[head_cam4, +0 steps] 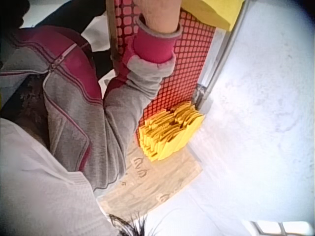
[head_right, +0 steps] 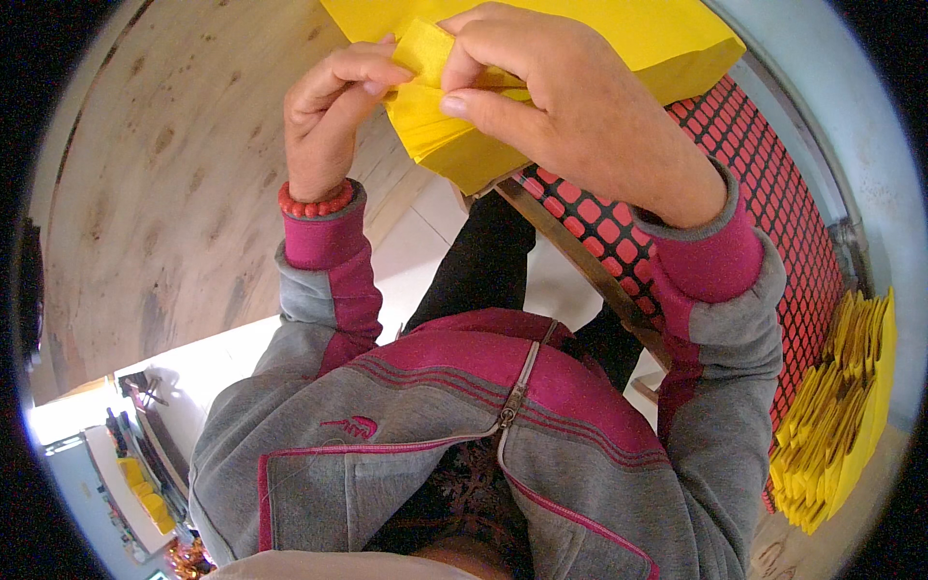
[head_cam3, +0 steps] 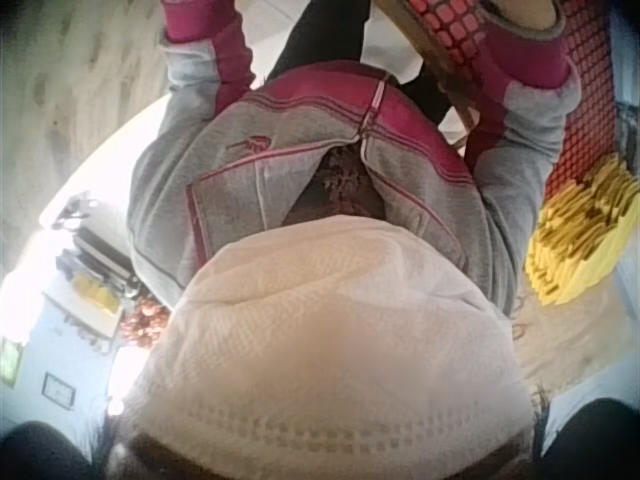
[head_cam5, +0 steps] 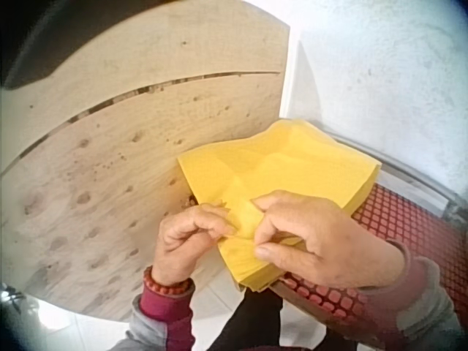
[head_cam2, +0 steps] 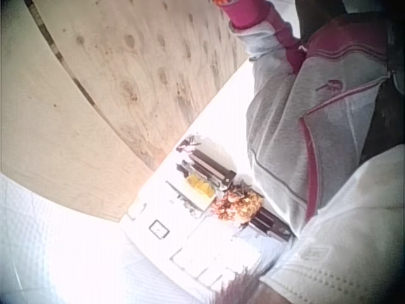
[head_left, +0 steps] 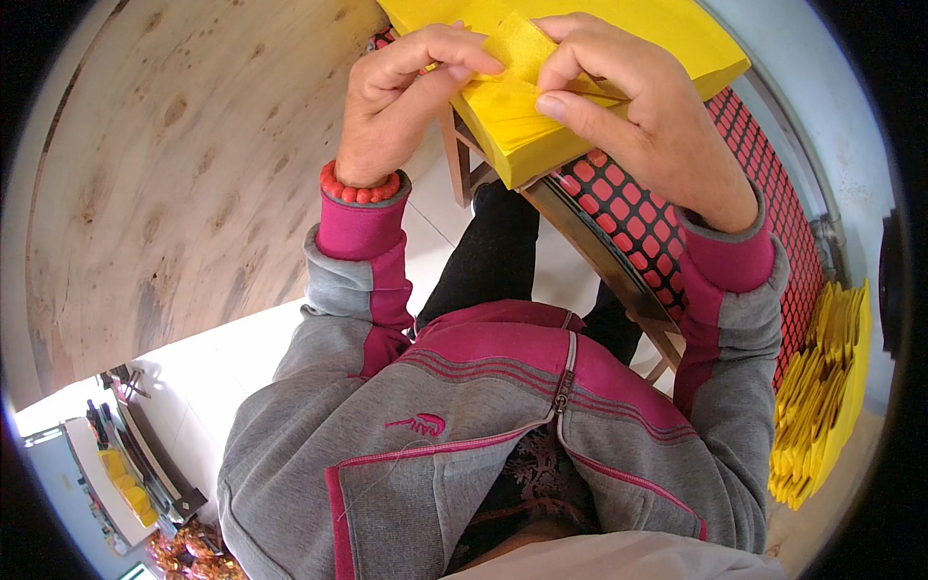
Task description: The person folds yellow paper sheets by hand on a patterned table. They repeatedly fold, smooth, and stack the sheets into a neat pile.
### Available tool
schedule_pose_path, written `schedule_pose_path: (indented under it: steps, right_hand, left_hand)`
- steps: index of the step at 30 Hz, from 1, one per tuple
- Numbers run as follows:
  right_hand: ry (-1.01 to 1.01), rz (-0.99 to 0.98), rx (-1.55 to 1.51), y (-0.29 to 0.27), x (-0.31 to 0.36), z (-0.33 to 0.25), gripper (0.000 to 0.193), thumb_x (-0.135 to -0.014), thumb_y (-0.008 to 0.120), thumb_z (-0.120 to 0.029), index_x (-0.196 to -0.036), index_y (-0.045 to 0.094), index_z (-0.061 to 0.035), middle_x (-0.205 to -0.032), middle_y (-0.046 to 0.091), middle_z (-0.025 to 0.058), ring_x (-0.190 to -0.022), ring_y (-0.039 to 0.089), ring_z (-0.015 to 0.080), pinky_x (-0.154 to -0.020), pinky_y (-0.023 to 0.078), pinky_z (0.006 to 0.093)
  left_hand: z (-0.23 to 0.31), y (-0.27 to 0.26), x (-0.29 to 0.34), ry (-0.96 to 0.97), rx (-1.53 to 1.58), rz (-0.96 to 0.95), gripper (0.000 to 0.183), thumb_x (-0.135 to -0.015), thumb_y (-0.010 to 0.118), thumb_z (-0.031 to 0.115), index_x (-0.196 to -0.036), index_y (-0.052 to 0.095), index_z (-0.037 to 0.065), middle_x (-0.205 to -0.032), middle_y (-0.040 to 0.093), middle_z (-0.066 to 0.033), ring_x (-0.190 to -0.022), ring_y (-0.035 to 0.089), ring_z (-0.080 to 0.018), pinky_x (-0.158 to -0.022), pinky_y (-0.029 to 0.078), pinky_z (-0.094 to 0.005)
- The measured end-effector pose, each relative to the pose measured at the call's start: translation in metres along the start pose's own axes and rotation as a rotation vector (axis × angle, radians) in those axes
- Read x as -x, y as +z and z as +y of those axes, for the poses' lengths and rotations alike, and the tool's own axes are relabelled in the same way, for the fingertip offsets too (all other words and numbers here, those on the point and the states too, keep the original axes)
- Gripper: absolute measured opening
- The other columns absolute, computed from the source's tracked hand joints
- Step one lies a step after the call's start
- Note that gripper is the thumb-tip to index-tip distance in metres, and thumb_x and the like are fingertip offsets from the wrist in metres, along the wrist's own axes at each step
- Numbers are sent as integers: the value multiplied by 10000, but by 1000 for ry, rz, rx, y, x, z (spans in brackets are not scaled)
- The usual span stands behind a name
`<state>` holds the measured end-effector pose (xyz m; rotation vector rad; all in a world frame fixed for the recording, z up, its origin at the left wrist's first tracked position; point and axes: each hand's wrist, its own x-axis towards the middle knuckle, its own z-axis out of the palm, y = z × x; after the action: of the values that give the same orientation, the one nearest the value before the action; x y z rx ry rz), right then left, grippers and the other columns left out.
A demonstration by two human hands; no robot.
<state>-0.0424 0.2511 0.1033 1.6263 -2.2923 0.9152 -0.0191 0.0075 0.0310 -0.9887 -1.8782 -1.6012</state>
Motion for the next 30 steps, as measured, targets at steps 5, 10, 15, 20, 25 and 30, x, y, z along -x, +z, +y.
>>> schedule_pose_path:
  steps: [5, 10, 15, 20, 25, 30]
  right_hand:
    - [4, 38, -163, 1, -3, 0, 123, -844, 726, -35, -870, 613, 4, -849, 606, 144, -832, 618, 307, -1034, 469, 423]
    - [-34, 88, -235, 3, -4, 4, 156, -833, 735, -36, -865, 585, -6, -842, 598, 130, -836, 624, 274, -1040, 467, 423]
    - [98, 60, -222, 1, -1, 6, 258, -805, 780, -74, -853, 530, -31, -873, 592, 132, -940, 650, 276, -971, 494, 398]
    - [80, 44, -204, -3, -2, 4, 264, -800, 791, -87, -851, 538, -30, -891, 593, 141, -1057, 651, 318, -911, 500, 380]
    - [9, 9, -101, -4, -1, 2, 176, -836, 743, -70, -862, 580, -12, -905, 603, 153, -990, 650, 327, -950, 492, 397]
    - [-62, 4, 69, 0, -1, 1, 115, -906, 671, -96, -927, 601, -7, -1057, 644, 177, -1113, 630, 322, -933, 465, 355]
  left_hand:
    - [0, -4, 1, 7, 60, -35, 153, -889, 631, 10, -1009, 724, 32, -1001, 714, -37, -991, 643, -156, -1096, 386, -353]
    - [-1, 1, 3, -57, -42, 17, 78, -878, 701, 44, -956, 710, 48, -948, 697, -12, -975, 630, -133, -1090, 403, -355]
    - [1, 6, 6, -134, 26, 96, 61, -894, 723, 71, -945, 699, 48, -928, 681, 15, -977, 615, -119, -1042, 427, -334]
    - [1, 8, 5, -146, 44, 127, 62, -903, 728, 80, -946, 697, 47, -930, 678, 21, -997, 611, -123, -1007, 436, -313]
    - [2, 8, 5, -191, 99, 154, 78, -910, 725, 71, -970, 686, 39, -934, 679, -1, -977, 617, -115, -952, 462, -291]
    - [1, 8, 5, -186, 114, 138, 96, -940, 678, 34, -1029, 651, 12, -1001, 697, -52, -937, 646, -112, -880, 514, -265]
